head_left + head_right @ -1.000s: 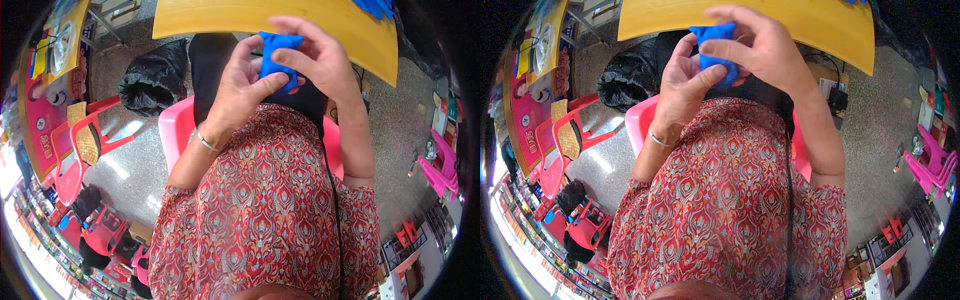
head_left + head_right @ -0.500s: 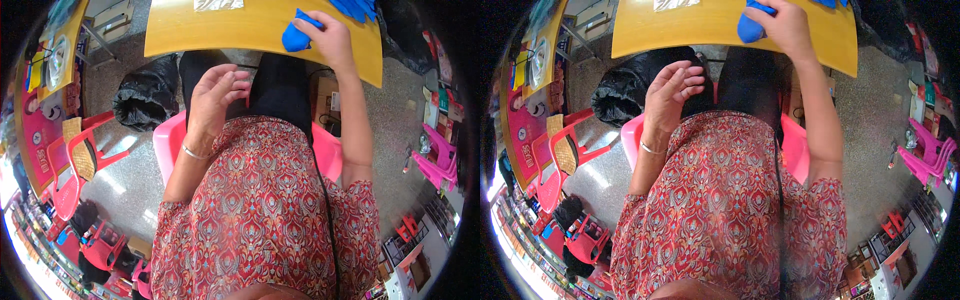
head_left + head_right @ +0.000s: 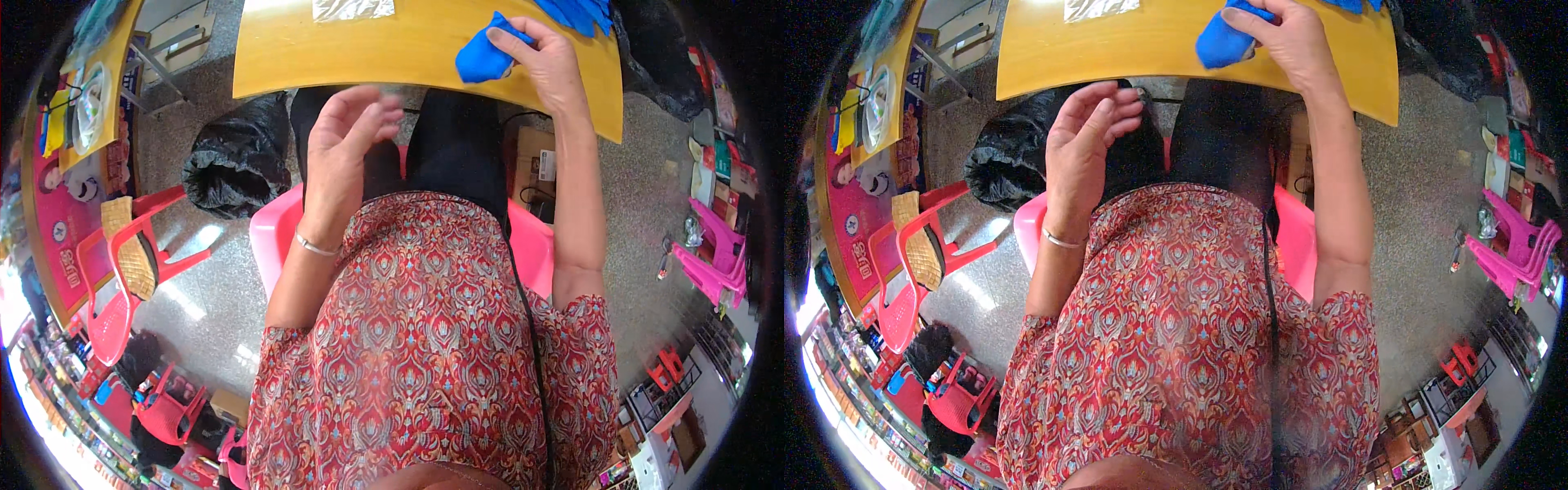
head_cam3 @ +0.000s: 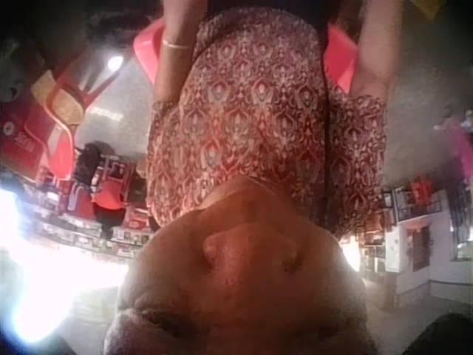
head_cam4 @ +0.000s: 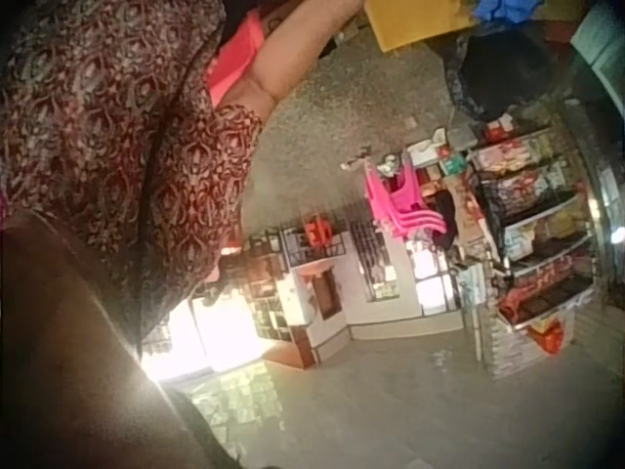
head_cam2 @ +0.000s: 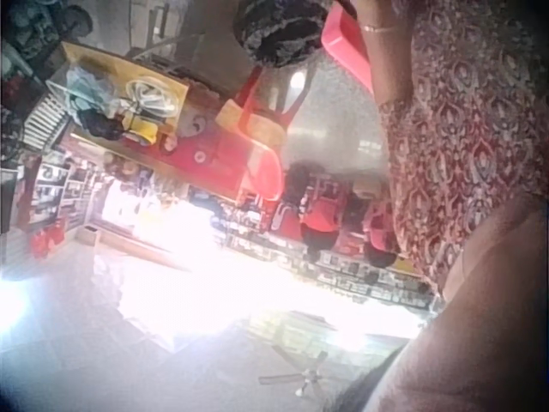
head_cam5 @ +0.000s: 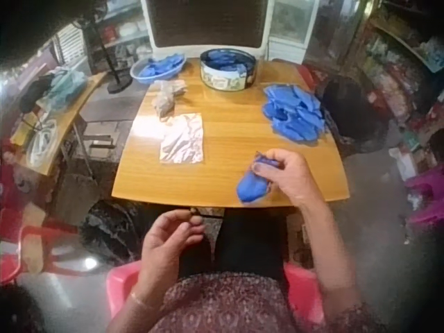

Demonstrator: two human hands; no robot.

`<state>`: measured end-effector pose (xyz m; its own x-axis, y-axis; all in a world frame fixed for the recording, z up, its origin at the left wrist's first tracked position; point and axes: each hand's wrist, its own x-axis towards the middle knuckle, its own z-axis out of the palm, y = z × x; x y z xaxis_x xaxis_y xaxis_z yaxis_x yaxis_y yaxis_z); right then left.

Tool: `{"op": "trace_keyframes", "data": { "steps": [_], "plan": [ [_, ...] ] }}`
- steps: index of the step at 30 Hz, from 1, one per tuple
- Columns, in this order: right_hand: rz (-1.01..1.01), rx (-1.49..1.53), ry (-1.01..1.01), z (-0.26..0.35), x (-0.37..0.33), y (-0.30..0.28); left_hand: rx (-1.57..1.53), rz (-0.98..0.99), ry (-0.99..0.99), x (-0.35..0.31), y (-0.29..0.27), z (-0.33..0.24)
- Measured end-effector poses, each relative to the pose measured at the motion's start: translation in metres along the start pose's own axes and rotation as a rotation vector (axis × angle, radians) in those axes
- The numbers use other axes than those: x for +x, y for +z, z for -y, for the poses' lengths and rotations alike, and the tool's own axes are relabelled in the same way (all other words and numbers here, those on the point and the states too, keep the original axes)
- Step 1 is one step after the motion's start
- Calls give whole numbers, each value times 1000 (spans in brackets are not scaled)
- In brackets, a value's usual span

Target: The person sits at a yellow table and repeatedly fills small blue fabric pouches with a granular substance from clear plastic bags. They open the pouches, pour the contents in, and then fold and seal the tops. The process is repeated for multiple pouches throughout the clip.

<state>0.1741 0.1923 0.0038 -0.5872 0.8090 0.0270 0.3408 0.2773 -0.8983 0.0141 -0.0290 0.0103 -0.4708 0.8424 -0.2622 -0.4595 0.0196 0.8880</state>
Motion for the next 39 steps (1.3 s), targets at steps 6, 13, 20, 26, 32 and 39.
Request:
{"op": "trace_keyframes", "data": {
  "steps": [6,13,20,26,32,39],
  "plan": [
    [307,381,28,30,-22,24,221,70,197,18,31,-7],
    [157,572,42,55,-36,40,-275,335,-224,21,22,-11],
    [162,602,-92,48,-70,43,-464,215,-132,8,24,-11],
    [231,711,18,53,-74,49,-400,224,-97,3,29,-14],
    [119,439,-55,55,-72,56,-194,180,10,1,27,-12],
    [-115,29,-299,57,-77,60,-283,147,-47,-1,32,-7]
  ]
}}
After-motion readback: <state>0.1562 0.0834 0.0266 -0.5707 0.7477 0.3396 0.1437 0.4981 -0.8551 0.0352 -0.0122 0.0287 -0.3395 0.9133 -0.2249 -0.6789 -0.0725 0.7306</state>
